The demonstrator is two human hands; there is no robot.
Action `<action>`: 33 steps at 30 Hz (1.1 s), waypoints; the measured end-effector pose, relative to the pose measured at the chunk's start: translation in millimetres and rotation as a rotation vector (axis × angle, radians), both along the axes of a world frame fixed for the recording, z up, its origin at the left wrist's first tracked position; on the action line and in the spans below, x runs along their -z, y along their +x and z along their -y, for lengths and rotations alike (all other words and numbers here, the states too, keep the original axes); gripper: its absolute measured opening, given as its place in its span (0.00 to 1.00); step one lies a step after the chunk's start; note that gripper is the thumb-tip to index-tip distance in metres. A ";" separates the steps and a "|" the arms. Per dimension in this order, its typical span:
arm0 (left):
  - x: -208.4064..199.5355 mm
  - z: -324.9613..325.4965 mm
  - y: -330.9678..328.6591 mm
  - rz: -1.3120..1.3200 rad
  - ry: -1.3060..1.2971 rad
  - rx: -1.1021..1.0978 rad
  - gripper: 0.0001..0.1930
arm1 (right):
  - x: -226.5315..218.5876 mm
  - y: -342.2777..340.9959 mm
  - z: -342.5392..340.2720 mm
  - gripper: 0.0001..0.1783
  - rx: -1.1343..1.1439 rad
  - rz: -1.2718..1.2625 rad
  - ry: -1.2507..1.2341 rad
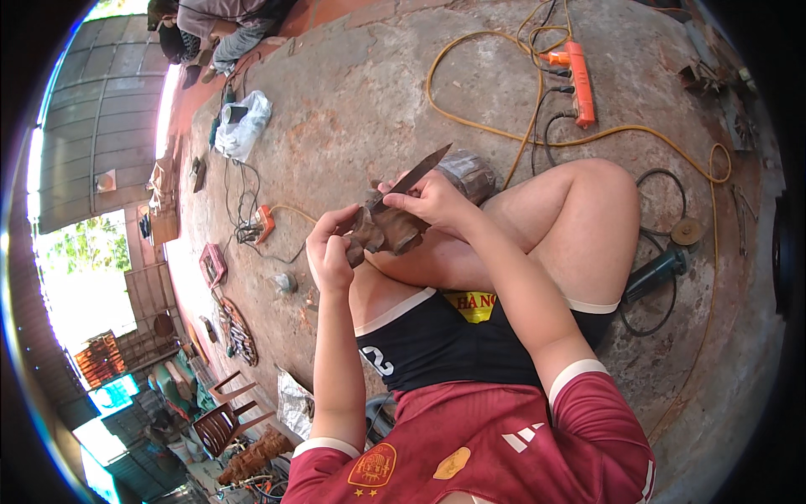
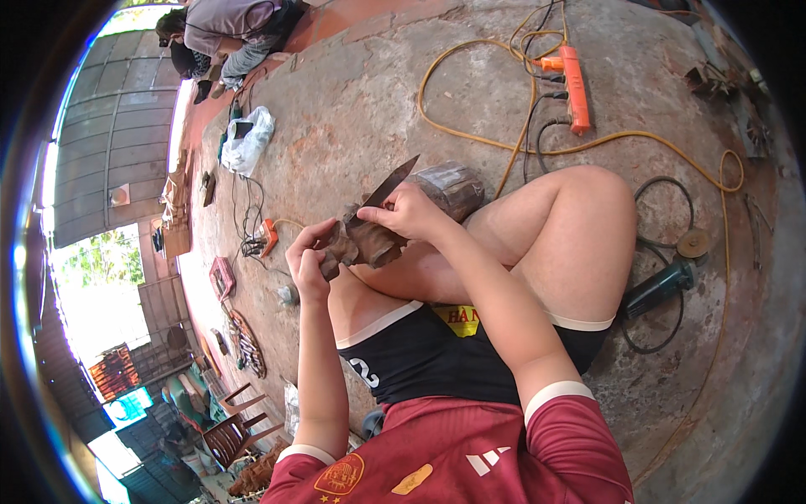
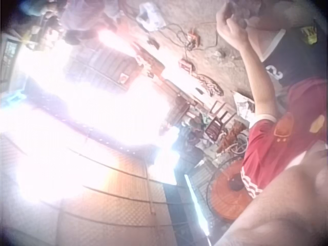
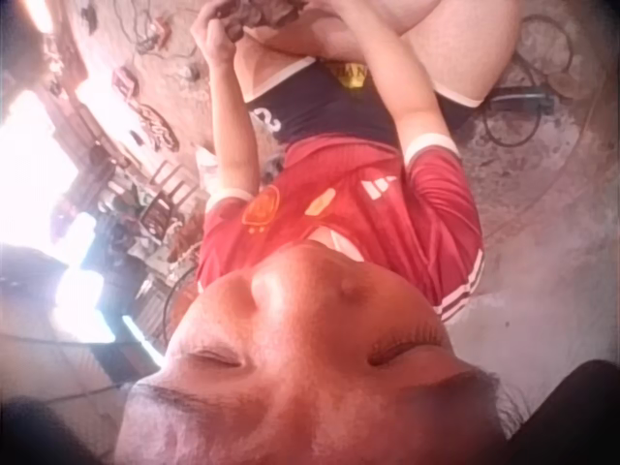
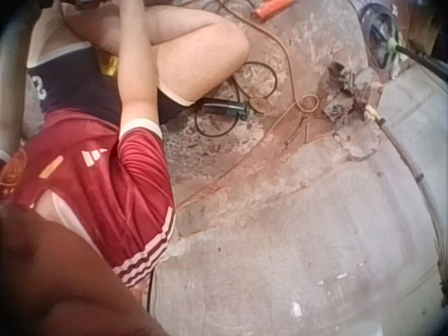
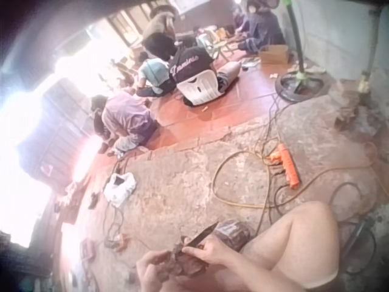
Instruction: The person sits on the floor and carves a piece of wood using a knife. They hold the wood in their left hand and use the knife in their right hand to shape it, occasionally rotating the piece to work on different sides.
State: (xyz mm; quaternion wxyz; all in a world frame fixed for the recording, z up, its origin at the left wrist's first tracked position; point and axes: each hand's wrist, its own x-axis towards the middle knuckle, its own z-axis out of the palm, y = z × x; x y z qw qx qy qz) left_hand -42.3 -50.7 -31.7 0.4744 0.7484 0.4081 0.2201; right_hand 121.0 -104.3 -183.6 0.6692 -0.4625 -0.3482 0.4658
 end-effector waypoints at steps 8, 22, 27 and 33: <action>5.1 -2.4 -7.6 0.012 -0.013 -0.012 0.27 | -17.3 5.1 7.5 0.22 0.294 0.101 -0.129; 1.1 0.1 -1.2 0.030 0.002 0.008 0.27 | -56.6 10.6 15.6 0.21 0.188 0.013 -0.137; 2.7 -2.9 0.4 0.003 0.012 0.010 0.27 | -21.9 -0.3 4.2 0.24 0.186 0.069 -0.209; -2.0 0.6 2.4 -0.009 0.006 0.002 0.28 | -22.6 -3.3 3.5 0.27 0.219 0.007 -0.047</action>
